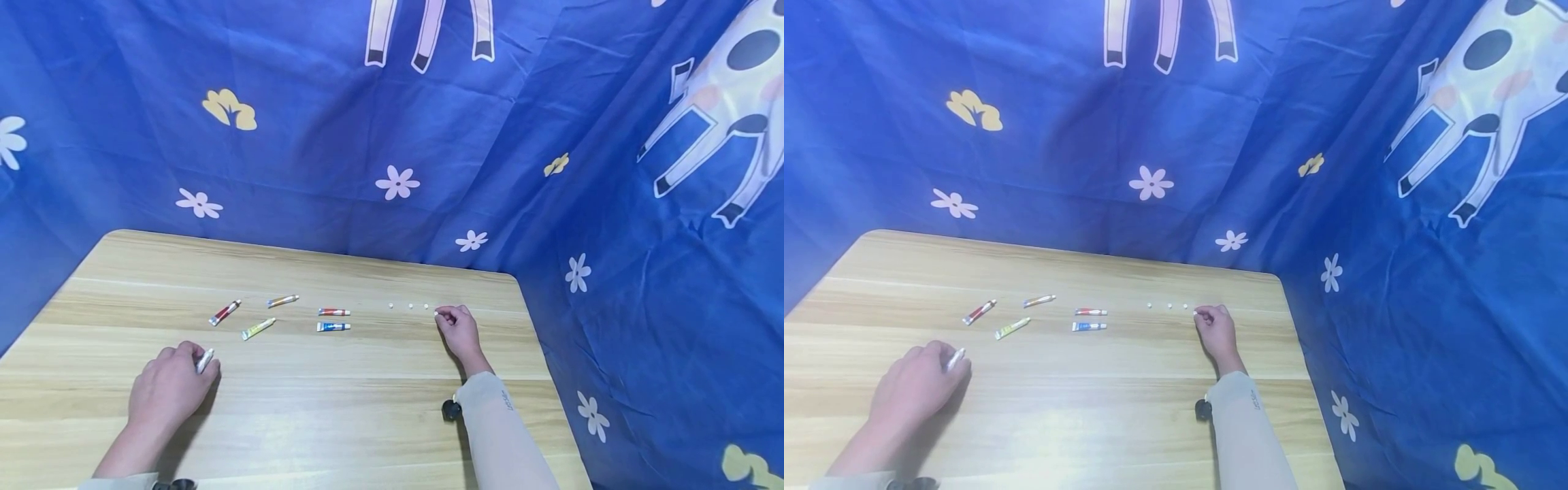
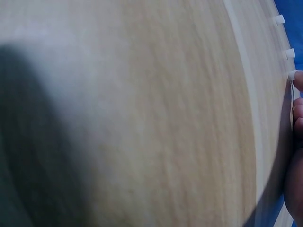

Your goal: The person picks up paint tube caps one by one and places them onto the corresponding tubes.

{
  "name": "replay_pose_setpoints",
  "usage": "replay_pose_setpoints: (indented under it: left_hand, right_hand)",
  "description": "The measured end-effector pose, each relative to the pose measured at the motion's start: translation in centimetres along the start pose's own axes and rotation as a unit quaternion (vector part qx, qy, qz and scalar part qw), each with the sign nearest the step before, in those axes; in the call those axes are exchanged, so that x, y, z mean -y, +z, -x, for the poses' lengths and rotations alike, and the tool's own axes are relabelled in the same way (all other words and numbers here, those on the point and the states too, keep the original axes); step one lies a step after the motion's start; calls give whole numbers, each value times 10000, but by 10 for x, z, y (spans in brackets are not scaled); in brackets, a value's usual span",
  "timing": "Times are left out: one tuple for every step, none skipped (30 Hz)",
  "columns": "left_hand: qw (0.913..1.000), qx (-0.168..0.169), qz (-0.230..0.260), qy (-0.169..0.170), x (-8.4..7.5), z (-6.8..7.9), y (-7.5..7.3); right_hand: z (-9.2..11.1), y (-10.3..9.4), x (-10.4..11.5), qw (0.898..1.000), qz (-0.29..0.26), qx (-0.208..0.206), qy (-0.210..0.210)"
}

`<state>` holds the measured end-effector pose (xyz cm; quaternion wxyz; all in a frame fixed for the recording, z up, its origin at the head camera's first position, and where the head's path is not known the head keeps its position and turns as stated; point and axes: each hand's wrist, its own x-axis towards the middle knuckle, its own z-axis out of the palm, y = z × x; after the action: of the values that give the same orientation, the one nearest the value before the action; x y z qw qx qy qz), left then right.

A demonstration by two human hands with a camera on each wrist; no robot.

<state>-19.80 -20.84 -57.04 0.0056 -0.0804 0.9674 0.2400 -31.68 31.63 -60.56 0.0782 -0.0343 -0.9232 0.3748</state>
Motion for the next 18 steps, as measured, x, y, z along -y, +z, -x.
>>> replay_pose_setpoints:
  left_hand:
    - [10000, -7, 4, 1, 0, 0, 0]
    - [10000, -20, 8, 4, 0, 0, 0]
    - [10000, -35, 15, 7, 1, 0, 1]
    - [10000, -59, 21, 17, 1, 0, 1]
    - [10000, -83, 27, 27, 1, 0, 2]
    - [9999, -105, 33, 38, 2, 0, 2]
    - [9999, -128, 36, 50, 2, 0, 3]
    - [9999, -151, 38, 60, 2, 0, 3]
    - [9998, -165, 38, 68, 3, 0, 4]
    - [9998, -175, 39, 75, 3, 0, 4]
    - [9998, -178, 44, 76, 4, 0, 4]
    - [9998, -176, 47, 74, 4, 0, 5]
    - [9998, -181, 48, 76, 5, 0, 5]
    - [9998, -177, 51, 77, 5, 0, 5]
    - [9998, -177, 52, 82, 6, -1, 6]
    - [9998, -179, 51, 88, 6, 0, 6]
    - [9998, -163, 52, 97, 7, -1, 6]
    - [9998, -170, 49, 105, 7, 0, 6]
  right_hand:
    - [0, 0, 0, 10000, -10, -8, -14]
    - [0, 0, 0, 10000, -19, -15, -23]
    - [-1, 1, 0, 10000, -30, -18, -33]
    - [-1, 1, 0, 10000, -39, -20, -31]
    - [-1, 1, 0, 10000, -37, -17, -24]
    - [-2, 1, 0, 10000, -29, -17, -28]
    - [-2, 1, 0, 10000, -13, -12, -16]
    - [-2, 1, 1, 10000, -2, 2, 1]
    - [-2, 1, 1, 10000, 12, 20, 27]
    - [-1, 1, 2, 10000, 33, 33, 41]
    - [-1, 1, 2, 10000, 48, 45, 46]
    - [-1, 0, 2, 10000, 56, 56, 53]
    - [0, 0, 3, 9999, 70, 67, 57]
    - [0, 0, 3, 9999, 80, 78, 62]
    - [0, 0, 3, 9999, 80, 85, 65]
    - [0, 0, 3, 9999, 89, 84, 52]
    - [0, 0, 2, 9999, 97, 91, 54]
    - [-1, 0, 2, 9999, 114, 98, 57]
